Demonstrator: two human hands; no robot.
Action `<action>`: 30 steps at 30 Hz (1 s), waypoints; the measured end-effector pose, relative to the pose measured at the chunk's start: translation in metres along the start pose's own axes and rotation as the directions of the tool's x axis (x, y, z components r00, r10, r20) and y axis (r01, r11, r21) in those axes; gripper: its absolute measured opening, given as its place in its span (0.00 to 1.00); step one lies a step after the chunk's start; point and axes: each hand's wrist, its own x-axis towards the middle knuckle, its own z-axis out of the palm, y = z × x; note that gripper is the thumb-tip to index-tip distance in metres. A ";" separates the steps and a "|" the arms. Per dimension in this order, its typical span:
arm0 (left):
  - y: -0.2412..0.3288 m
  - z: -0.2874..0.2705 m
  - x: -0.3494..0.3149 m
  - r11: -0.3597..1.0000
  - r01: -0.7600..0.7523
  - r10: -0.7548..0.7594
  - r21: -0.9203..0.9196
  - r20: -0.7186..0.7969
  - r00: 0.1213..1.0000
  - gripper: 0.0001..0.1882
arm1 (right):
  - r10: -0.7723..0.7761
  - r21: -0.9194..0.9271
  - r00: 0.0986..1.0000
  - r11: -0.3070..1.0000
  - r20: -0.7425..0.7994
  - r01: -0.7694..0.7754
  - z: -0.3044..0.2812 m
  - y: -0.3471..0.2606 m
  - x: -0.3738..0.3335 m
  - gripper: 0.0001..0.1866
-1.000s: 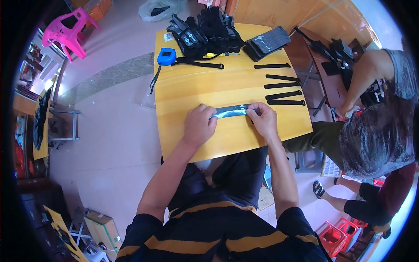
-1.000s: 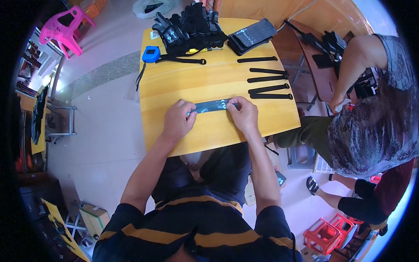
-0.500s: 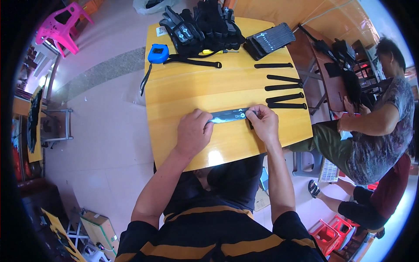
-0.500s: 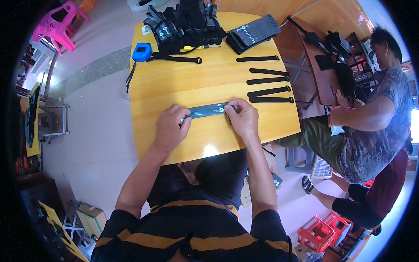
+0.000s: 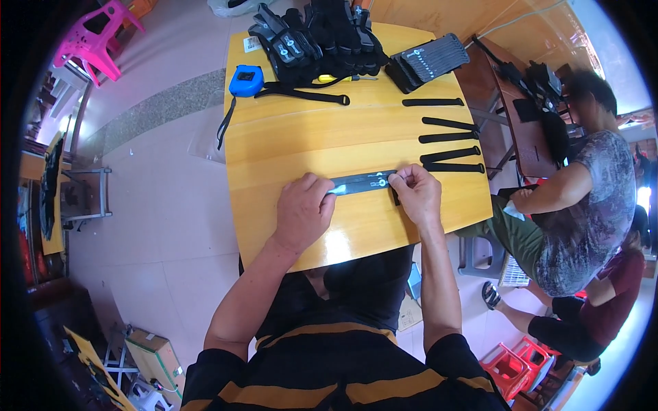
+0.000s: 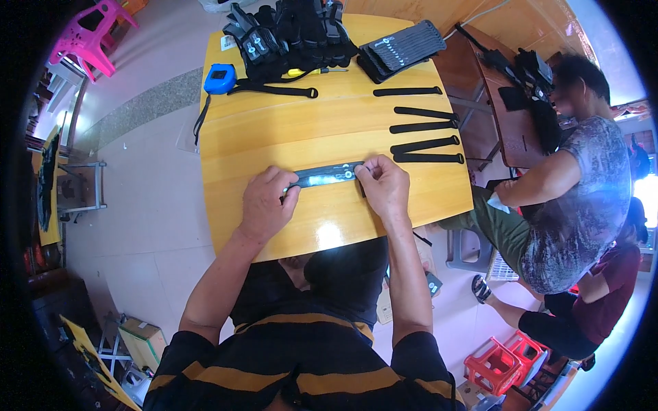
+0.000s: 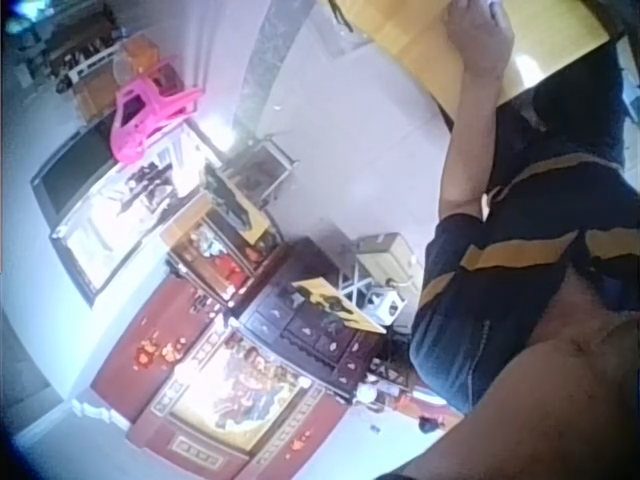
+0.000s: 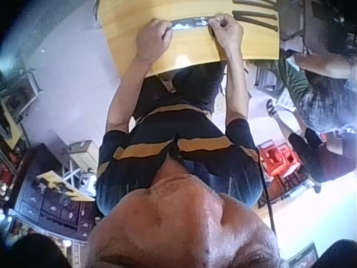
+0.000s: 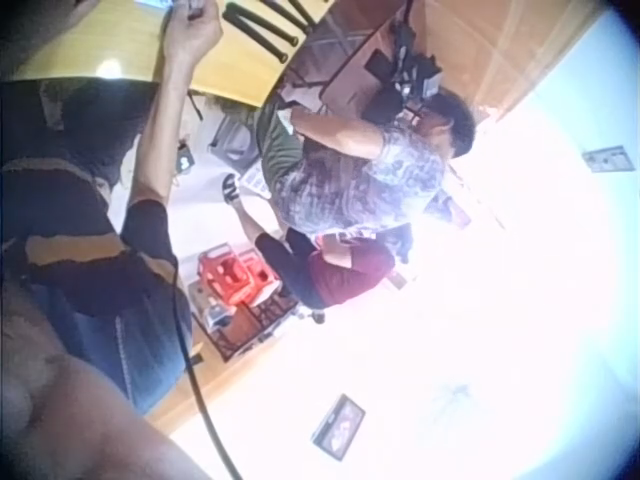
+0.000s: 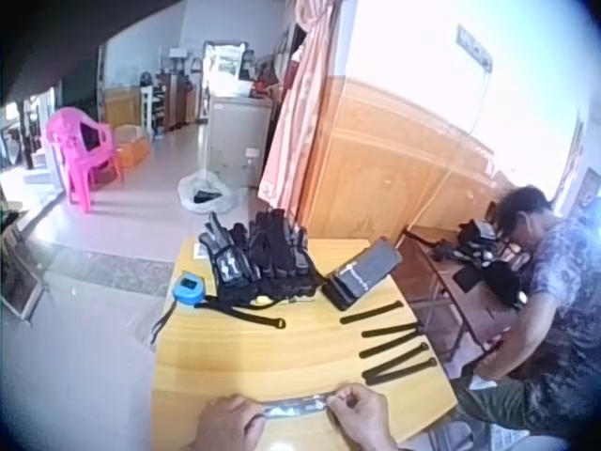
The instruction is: Attaching and adjusting velcro straps onto a mounting plate.
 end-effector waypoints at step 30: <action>-0.019 0.007 -0.008 0.962 0.005 -0.024 -0.274 -0.066 0.998 0.17 | -0.511 -0.552 0.764 0.532 0.395 0.642 0.050 -0.015 -0.093 0.50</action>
